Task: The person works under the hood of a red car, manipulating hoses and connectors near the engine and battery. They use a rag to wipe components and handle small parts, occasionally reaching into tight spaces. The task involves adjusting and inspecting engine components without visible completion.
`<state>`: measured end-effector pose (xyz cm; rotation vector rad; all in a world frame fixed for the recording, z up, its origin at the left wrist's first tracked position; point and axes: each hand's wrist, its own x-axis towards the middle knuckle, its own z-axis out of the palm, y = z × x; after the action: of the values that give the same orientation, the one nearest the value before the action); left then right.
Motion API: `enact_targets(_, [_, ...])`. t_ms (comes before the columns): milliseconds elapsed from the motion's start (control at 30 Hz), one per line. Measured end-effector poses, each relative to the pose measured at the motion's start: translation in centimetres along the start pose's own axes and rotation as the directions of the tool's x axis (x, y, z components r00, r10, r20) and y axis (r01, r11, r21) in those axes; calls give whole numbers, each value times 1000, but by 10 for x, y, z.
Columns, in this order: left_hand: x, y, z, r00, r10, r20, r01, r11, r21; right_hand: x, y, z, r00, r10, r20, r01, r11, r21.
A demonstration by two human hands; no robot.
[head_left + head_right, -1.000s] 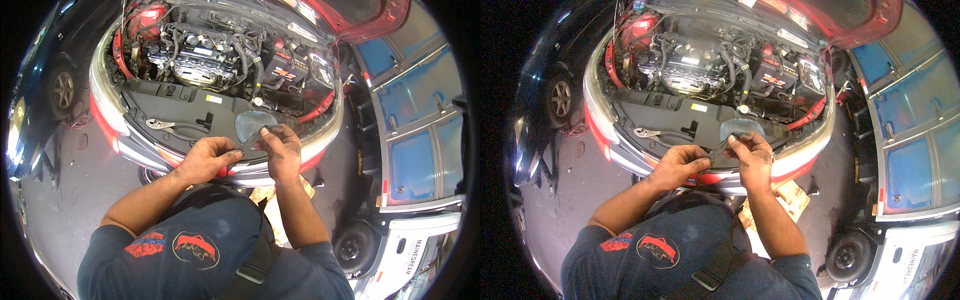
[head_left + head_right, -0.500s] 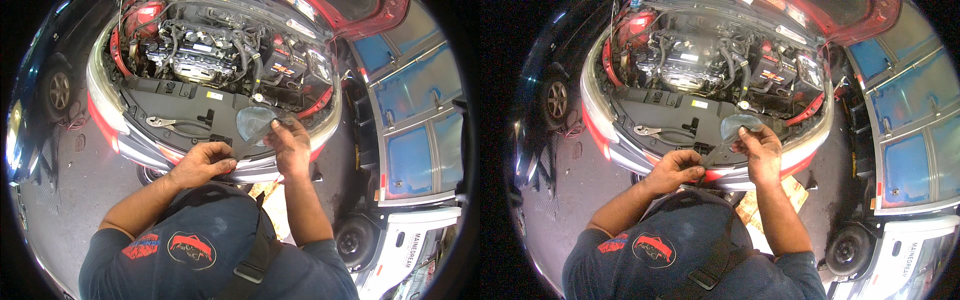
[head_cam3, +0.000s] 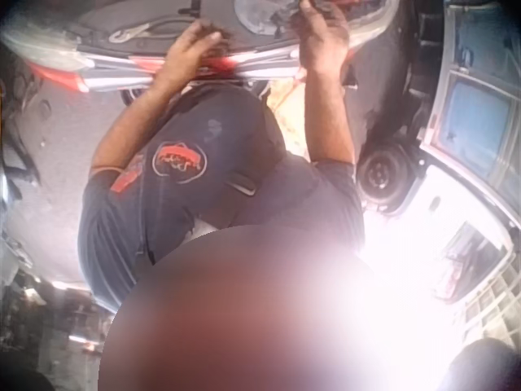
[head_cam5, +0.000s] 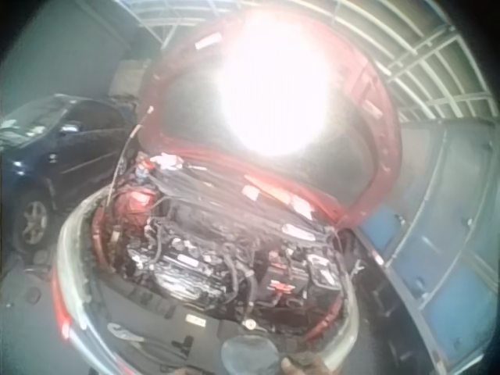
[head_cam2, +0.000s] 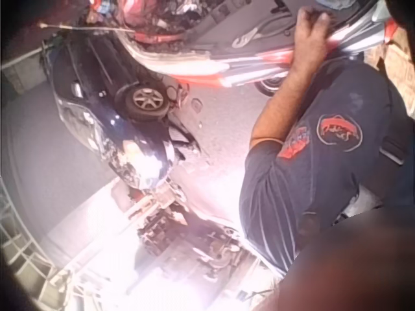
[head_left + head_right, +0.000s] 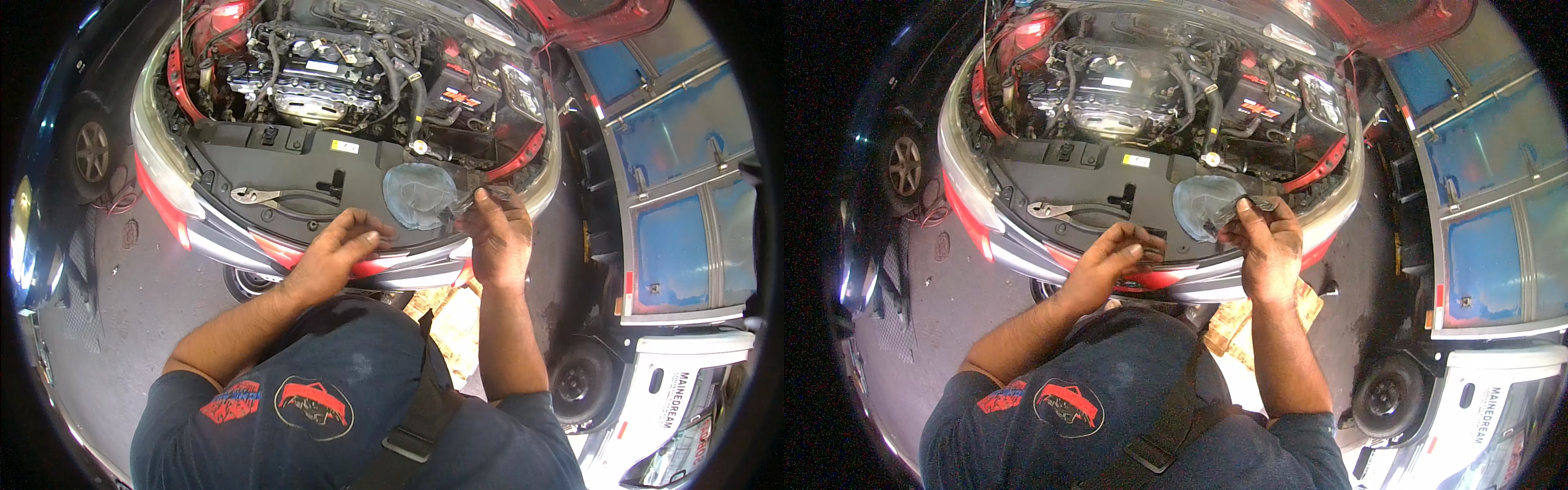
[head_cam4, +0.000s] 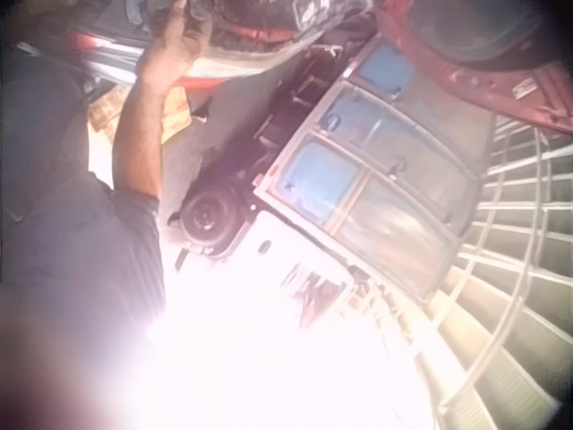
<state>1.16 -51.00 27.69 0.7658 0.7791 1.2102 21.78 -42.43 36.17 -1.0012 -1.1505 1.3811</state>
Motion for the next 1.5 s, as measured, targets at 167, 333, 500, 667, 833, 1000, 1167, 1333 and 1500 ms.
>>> enact_targets(167, [23, -17, 20, 993, 114, 18, -107, 848, 519, 1, 1, 3, 999, 34, -20, -32, 996, 79])
enact_targets(333, [42, -17, 28, 1000, -12, 23, -1, 881, 473, 7, -4, -1, 993, 86, -85, -66, 973, 220])
enact_targets(500, [31, -2, 27, 993, 29, 111, -76, 893, 443, 13, -12, -19, 983, 66, -168, -26, 973, 231])
enact_targets(667, [30, 6, 29, 993, 15, 116, -50, 951, 306, 17, -12, -31, 988, 74, -134, -36, 962, 270])
enact_targets(833, [26, 14, 18, 971, -172, 167, 130, 963, 237, 19, -11, -38, 964, 95, -248, -24, 961, 277])
enact_targets(1000, [19, 15, 11, 958, -127, 258, 110, 991, 77, 21, -9, -46, 965, 129, -230, -60, 956, 288])
enact_targets(1167, [25, 14, 4, 992, -97, 83, 86, 989, 121, 12, 3, -63, 985, 166, -42, -150, 954, 259])
enact_targets(1333, [32, 27, -11, 987, 81, -139, -53, 979, 195, -10, 18, -88, 868, 440, 232, -454, 891, 10])
enact_targets(1500, [27, 49, -14, 960, 190, -207, -60, 857, 511, -18, 5, -93, 902, 365, 231, -212, 840, -500])
